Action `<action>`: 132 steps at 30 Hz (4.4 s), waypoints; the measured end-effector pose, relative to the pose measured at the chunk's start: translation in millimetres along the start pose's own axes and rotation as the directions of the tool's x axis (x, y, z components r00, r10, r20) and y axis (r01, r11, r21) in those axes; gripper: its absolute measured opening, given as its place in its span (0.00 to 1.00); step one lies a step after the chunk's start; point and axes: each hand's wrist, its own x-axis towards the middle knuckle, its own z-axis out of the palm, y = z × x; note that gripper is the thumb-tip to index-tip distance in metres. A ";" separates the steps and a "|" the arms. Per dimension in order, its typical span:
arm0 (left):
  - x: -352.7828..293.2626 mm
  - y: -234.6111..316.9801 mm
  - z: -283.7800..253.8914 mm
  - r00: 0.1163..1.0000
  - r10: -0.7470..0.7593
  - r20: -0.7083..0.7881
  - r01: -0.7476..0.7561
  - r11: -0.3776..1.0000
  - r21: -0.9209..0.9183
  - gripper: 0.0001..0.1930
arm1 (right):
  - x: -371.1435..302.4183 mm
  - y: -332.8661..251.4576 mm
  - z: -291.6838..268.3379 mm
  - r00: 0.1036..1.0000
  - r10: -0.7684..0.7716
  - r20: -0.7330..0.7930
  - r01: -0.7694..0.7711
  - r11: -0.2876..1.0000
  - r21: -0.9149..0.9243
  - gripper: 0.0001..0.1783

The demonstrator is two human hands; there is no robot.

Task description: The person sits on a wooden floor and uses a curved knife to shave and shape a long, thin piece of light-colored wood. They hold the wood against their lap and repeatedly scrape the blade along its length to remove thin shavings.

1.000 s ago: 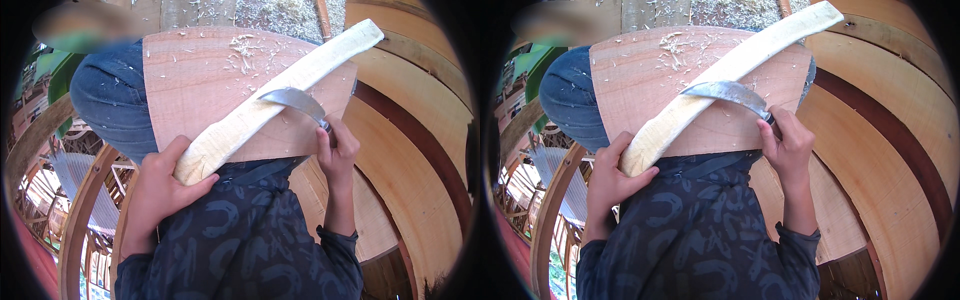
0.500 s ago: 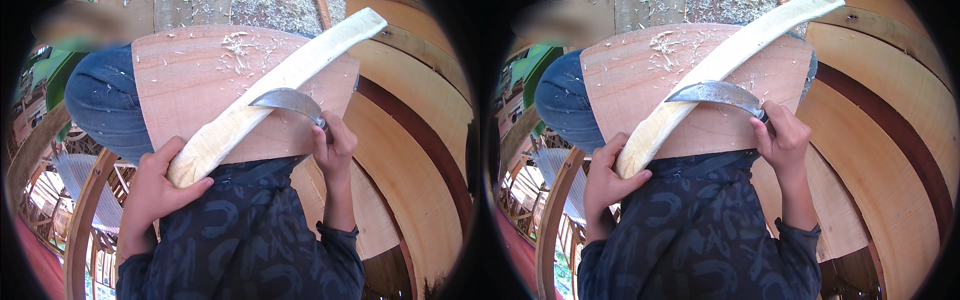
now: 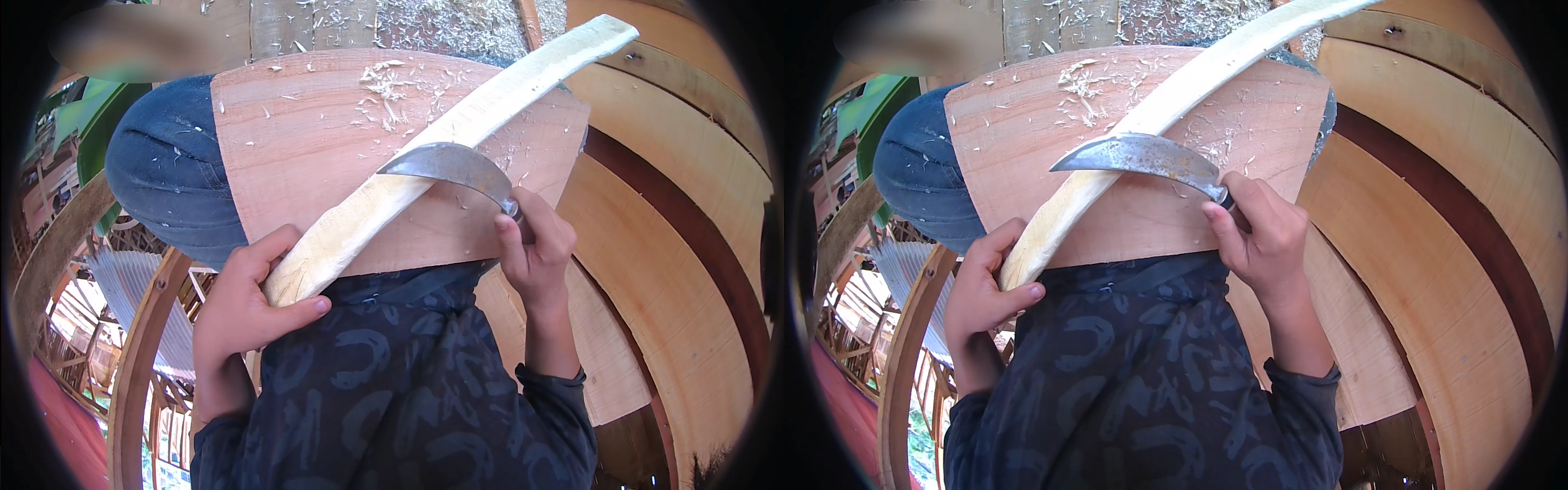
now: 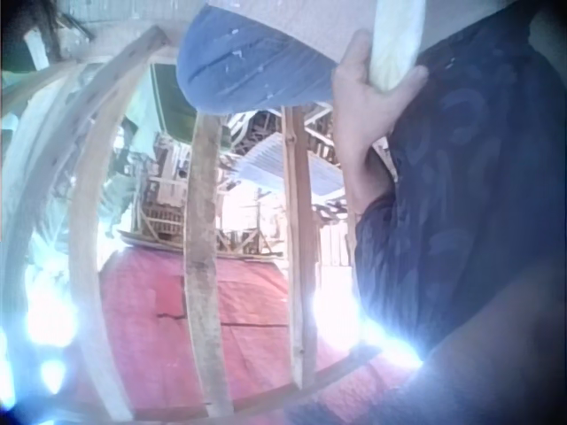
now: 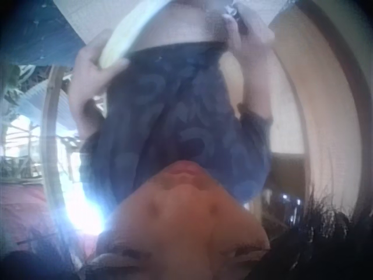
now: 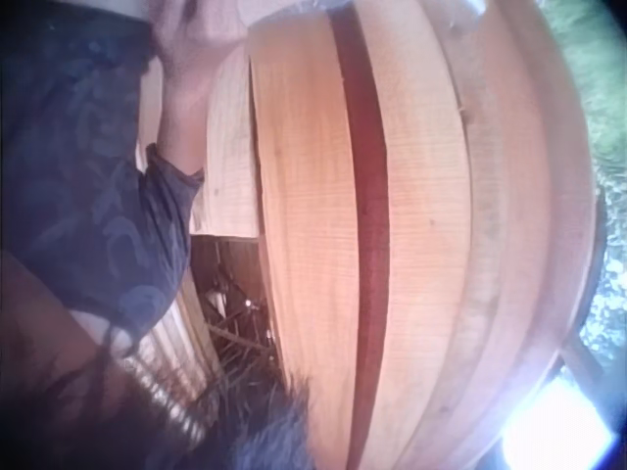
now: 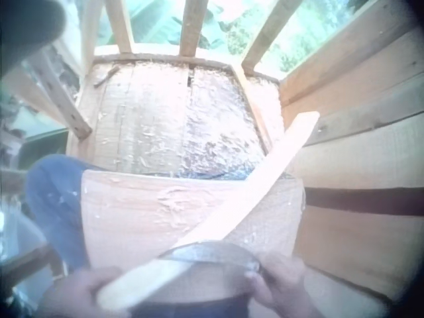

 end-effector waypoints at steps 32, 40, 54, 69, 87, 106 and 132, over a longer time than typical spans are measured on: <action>-16.9 -14.7 -2.4 0.963 -0.103 0.248 0.163 0.958 -0.237 0.26 | 15.7 37.1 -12.2 0.920 0.265 -0.290 -0.293 0.954 -0.060 0.10; -24.7 -31.7 1.3 0.952 -0.036 0.305 0.154 0.915 -0.372 0.36 | 2.5 6.8 -12.9 0.984 0.114 -0.135 -0.111 0.993 0.028 0.08; -28.8 -45.1 17.1 0.912 -0.032 0.410 0.303 0.725 -0.618 0.34 | 18.2 48.6 -42.1 0.881 0.340 -0.329 -0.386 0.918 -0.087 0.12; -28.3 -67.2 31.6 0.848 0.036 0.528 0.456 0.459 -0.763 0.31 | 4.2 -26.5 -5.8 0.984 0.025 0.177 -0.011 0.997 -0.079 0.12; -28.1 -51.9 36.1 0.911 0.041 0.410 0.261 0.712 -0.652 0.30 | -20.7 -40.8 -4.0 0.978 0.065 0.198 -0.065 0.998 -0.007 0.13; -28.2 -50.7 40.6 0.919 -0.024 0.394 0.298 0.698 -0.652 0.31 | -20.6 -46.3 -5.3 0.972 0.053 0.228 -0.064 0.997 0.040 0.12; -36.8 -42.4 44.2 0.961 -0.115 0.251 0.217 0.878 -0.428 0.36 | -39.5 -30.0 -9.4 0.991 0.063 0.116 -0.055 0.996 -0.075 0.13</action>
